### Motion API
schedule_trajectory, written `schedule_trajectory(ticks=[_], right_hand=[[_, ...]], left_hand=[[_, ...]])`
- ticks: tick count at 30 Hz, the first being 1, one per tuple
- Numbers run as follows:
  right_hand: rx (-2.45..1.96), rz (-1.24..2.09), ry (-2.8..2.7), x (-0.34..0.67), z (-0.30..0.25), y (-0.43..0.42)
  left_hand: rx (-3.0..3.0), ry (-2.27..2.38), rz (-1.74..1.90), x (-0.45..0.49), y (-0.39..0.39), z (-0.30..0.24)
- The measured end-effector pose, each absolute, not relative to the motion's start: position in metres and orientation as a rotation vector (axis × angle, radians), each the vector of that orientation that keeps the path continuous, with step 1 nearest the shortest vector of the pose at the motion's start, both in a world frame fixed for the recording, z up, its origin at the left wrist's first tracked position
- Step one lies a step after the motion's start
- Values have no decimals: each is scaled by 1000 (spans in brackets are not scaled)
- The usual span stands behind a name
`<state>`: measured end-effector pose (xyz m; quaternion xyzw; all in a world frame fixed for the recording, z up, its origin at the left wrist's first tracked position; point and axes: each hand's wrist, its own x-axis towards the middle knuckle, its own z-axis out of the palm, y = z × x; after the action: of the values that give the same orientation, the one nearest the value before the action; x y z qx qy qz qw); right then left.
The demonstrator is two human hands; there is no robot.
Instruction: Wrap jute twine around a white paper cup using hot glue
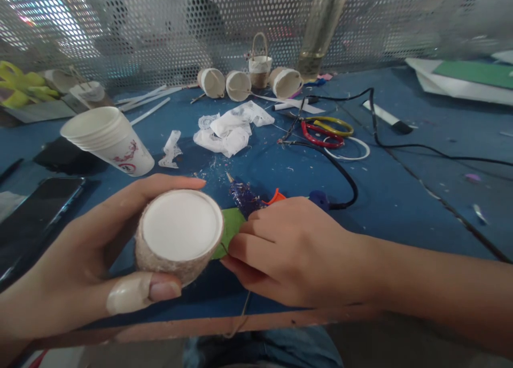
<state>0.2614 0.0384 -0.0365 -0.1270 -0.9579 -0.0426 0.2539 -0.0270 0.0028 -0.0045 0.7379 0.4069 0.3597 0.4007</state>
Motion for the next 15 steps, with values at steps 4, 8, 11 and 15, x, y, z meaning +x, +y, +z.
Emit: schedule_trajectory(ticks=[4,8,11,15], right_hand=[[-374,-122,-2645,259,-35,39],[-370,-111,-2634,261,-36,40],[-345,-51,-2624,264,-39,41],[-331,-11,-2622,267,-42,42]], left_hand=[[1886,987,900,-32,5,-8],[1871,1008,897,-32,4,-9],[1845,1024,917,-32,1,-11],[1836,1068,936,-33,0,-13]])
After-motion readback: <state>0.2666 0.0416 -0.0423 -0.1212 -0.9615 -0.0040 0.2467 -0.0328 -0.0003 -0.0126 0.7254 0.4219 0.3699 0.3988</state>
